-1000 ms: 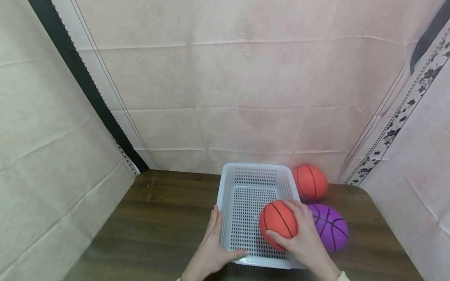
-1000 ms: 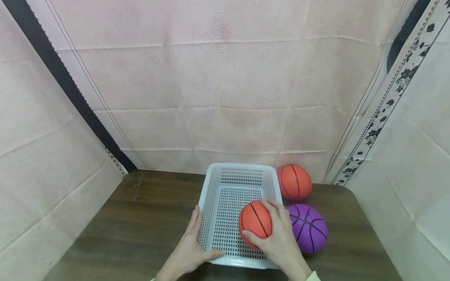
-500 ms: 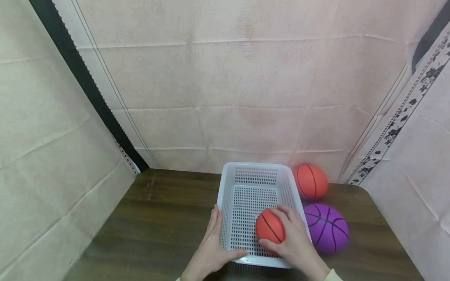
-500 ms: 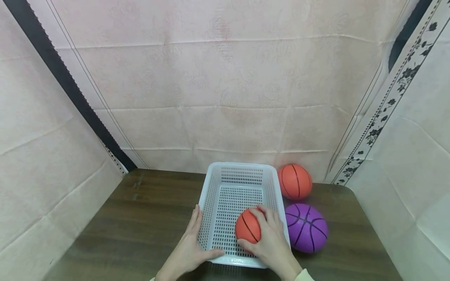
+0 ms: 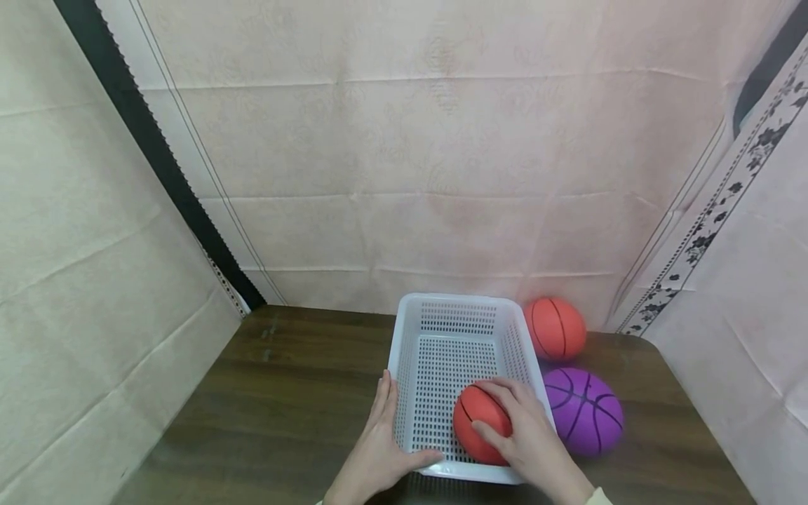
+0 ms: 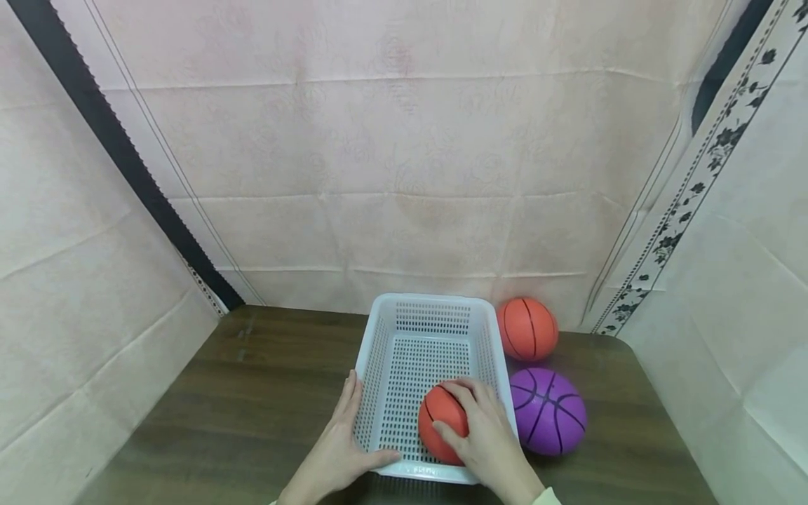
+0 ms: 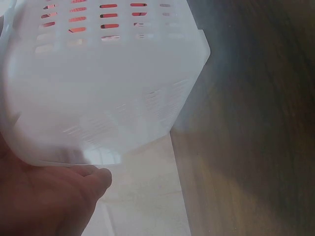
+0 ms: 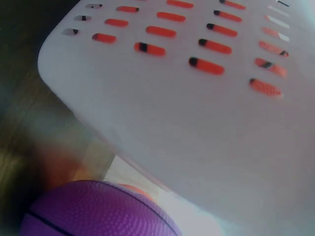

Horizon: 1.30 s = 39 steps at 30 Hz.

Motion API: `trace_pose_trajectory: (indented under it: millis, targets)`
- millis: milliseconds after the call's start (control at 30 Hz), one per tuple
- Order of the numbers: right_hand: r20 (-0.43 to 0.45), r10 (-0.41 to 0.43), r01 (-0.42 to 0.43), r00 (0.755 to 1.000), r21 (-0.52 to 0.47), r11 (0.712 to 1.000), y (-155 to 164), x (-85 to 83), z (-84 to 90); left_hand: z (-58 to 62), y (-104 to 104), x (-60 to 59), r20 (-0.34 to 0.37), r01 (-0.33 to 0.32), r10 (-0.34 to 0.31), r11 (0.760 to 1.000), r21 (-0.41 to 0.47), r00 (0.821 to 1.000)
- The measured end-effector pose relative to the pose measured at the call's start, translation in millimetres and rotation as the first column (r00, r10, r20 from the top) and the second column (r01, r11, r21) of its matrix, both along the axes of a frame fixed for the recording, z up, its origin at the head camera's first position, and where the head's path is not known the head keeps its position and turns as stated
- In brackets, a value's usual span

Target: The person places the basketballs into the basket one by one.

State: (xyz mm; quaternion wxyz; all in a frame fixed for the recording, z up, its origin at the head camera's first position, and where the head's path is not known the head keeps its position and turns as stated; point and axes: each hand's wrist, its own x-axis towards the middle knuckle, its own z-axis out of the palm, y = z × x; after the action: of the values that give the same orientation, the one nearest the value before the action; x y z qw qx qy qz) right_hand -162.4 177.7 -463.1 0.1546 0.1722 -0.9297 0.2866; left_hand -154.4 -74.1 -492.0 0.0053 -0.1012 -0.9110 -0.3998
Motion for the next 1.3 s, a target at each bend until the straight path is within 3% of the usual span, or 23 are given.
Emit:
trace_pose_trajectory:
  millis: [200,433,733,967,1300]
  targets:
    - [0.022,-0.032,0.033,0.999,-0.053,0.998,7,4.9,5.7,-0.2,-1,0.5,0.006,0.001,-0.001,1.0,-0.007,1.0]
    - [-0.024,-0.065,0.061,0.998,-0.125,0.99,25,7.5,19.5,0.5,-1,-0.1,0.011,0.008,-0.008,1.0,0.01,1.0]
    - [-0.116,-0.222,0.188,0.968,-0.251,0.95,62,8.2,36.4,-0.1,-1,1.2,-0.019,0.011,-0.011,1.0,-0.001,1.0]
    - [-0.009,-0.37,0.352,0.929,-0.286,0.891,94,7.6,32.6,-0.4,0,1.7,-0.014,0.014,-0.014,1.0,-0.002,1.0]
    - [0.178,-0.491,0.521,0.852,-0.207,0.828,119,0.6,1.7,-0.4,0,-0.7,-0.012,0.001,-0.001,1.0,-0.014,1.0]
